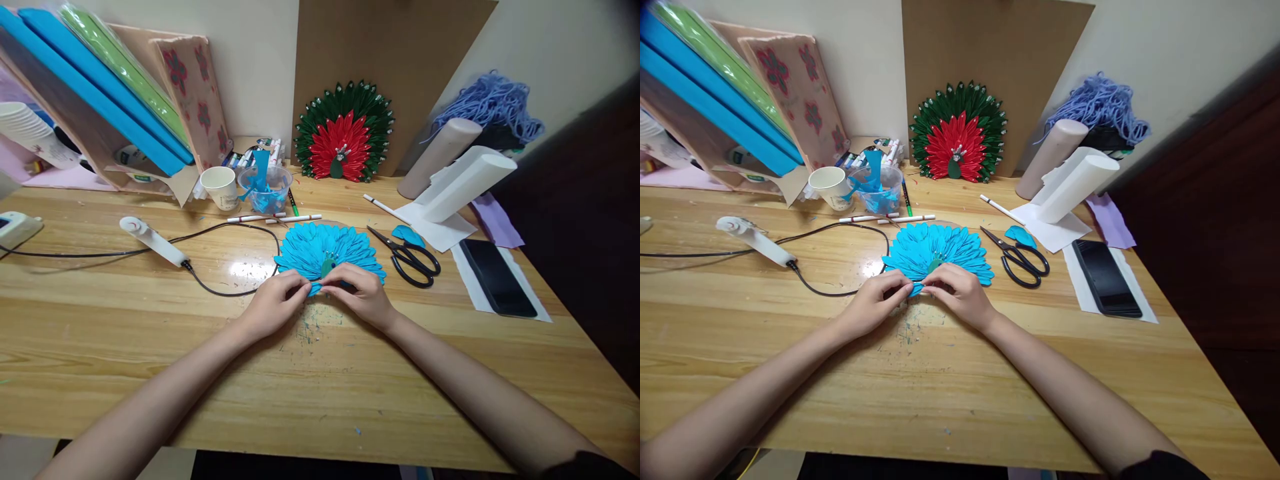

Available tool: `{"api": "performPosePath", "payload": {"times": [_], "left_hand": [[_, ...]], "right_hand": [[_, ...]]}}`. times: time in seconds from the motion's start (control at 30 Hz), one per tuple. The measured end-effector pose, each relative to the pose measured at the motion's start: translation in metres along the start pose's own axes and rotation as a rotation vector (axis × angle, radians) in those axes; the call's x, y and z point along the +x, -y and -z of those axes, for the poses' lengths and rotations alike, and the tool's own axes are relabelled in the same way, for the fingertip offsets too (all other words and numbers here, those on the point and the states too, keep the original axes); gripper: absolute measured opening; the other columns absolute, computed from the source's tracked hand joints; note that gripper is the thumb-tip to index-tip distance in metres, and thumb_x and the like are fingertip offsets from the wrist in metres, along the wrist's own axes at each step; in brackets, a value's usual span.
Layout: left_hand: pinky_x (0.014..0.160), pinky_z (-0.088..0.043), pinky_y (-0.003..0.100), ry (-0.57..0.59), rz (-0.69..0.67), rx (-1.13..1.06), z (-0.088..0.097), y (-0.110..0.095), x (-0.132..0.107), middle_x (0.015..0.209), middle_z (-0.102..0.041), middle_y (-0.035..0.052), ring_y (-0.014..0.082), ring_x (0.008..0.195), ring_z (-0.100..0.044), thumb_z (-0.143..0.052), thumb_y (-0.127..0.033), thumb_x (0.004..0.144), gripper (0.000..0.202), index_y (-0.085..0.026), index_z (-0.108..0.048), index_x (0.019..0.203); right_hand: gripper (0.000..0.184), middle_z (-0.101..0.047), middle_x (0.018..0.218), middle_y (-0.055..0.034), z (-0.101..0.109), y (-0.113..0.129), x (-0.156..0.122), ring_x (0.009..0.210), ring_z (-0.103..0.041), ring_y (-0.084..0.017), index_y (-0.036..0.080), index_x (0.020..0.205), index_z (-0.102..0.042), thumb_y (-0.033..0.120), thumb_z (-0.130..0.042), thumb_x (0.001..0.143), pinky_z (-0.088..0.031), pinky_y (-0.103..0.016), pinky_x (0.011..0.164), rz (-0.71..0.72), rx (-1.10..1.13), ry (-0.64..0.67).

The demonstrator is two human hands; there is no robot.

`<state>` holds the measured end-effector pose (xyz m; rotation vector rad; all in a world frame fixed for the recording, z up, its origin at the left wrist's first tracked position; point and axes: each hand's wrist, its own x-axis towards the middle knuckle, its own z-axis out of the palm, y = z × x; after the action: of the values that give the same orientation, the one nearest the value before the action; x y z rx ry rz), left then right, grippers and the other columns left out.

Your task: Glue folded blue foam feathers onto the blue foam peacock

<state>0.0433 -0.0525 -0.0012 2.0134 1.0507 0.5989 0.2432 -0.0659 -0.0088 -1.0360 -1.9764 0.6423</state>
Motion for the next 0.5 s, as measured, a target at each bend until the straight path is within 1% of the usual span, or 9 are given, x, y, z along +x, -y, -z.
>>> {"api": "performPosePath", "payload": {"times": [0.17, 0.5], "left_hand": [[0.068, -0.038, 0.025, -0.011, -0.02, -0.008, 0.0001, 0.0002, -0.0005, 0.075, -0.057, 0.0005, 0.0133, 0.073, -0.052, -0.042, -0.028, 0.09, 0.025, -0.018, -0.057, 0.072], [0.066, -0.037, 0.025, 0.008, -0.012, 0.002, 0.0013, -0.0024, -0.0005, 0.076, -0.059, 0.0009, 0.014, 0.073, -0.053, -0.04, -0.028, 0.09, 0.028, -0.018, -0.054, 0.068]], "right_hand": [[0.009, -0.067, 0.081, -0.0036, -0.0002, 0.0006, -0.0003, 0.077, -0.061, -0.016, 0.022, 0.087, -0.067, 0.027, -0.06, 0.083, -0.049, -0.031, 0.07, -0.017, -0.003, 0.003], [0.007, -0.067, 0.08, -0.0037, 0.0001, 0.0012, -0.0008, 0.075, -0.061, -0.016, 0.021, 0.086, -0.066, 0.024, -0.062, 0.082, -0.048, -0.03, 0.068, 0.04, -0.022, -0.007]]}}
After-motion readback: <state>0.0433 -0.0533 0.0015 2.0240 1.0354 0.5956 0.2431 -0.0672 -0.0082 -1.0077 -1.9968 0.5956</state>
